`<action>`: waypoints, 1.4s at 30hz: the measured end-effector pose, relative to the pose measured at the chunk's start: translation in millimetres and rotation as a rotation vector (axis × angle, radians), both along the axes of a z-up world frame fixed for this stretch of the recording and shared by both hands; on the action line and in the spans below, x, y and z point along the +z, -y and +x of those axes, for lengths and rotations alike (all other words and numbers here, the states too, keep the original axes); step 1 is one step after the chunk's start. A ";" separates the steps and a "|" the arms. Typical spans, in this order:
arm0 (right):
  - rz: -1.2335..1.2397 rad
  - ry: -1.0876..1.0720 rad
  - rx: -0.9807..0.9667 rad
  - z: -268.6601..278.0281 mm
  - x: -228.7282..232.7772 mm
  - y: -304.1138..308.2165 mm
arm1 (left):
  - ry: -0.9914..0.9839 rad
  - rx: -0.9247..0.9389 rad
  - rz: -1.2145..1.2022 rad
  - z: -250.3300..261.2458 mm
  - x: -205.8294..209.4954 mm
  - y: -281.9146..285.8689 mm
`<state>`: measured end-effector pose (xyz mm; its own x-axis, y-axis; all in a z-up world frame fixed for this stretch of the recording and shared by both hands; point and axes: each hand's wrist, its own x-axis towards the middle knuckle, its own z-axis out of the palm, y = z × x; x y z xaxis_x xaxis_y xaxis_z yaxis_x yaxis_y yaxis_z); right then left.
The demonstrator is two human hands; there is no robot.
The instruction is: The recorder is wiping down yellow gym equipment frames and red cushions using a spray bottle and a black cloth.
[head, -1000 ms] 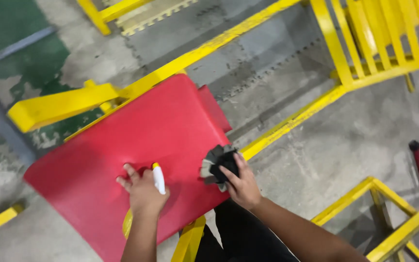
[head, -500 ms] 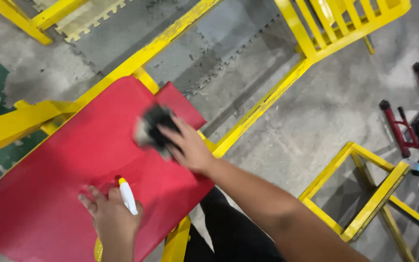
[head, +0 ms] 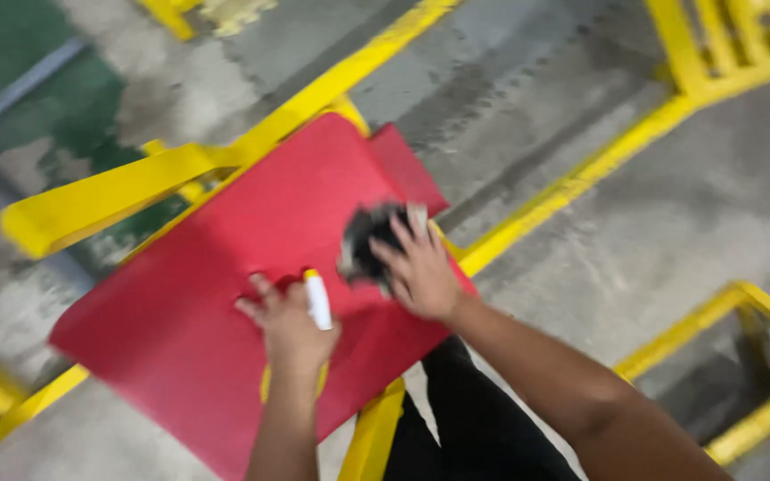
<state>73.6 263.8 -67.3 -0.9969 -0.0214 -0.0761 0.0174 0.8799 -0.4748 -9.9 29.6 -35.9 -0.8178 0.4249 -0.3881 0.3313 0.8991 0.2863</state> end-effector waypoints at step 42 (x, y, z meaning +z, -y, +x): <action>0.166 0.218 0.395 -48.8 26.1 11.8 | -0.043 0.219 0.262 32.0 -5.2 84.1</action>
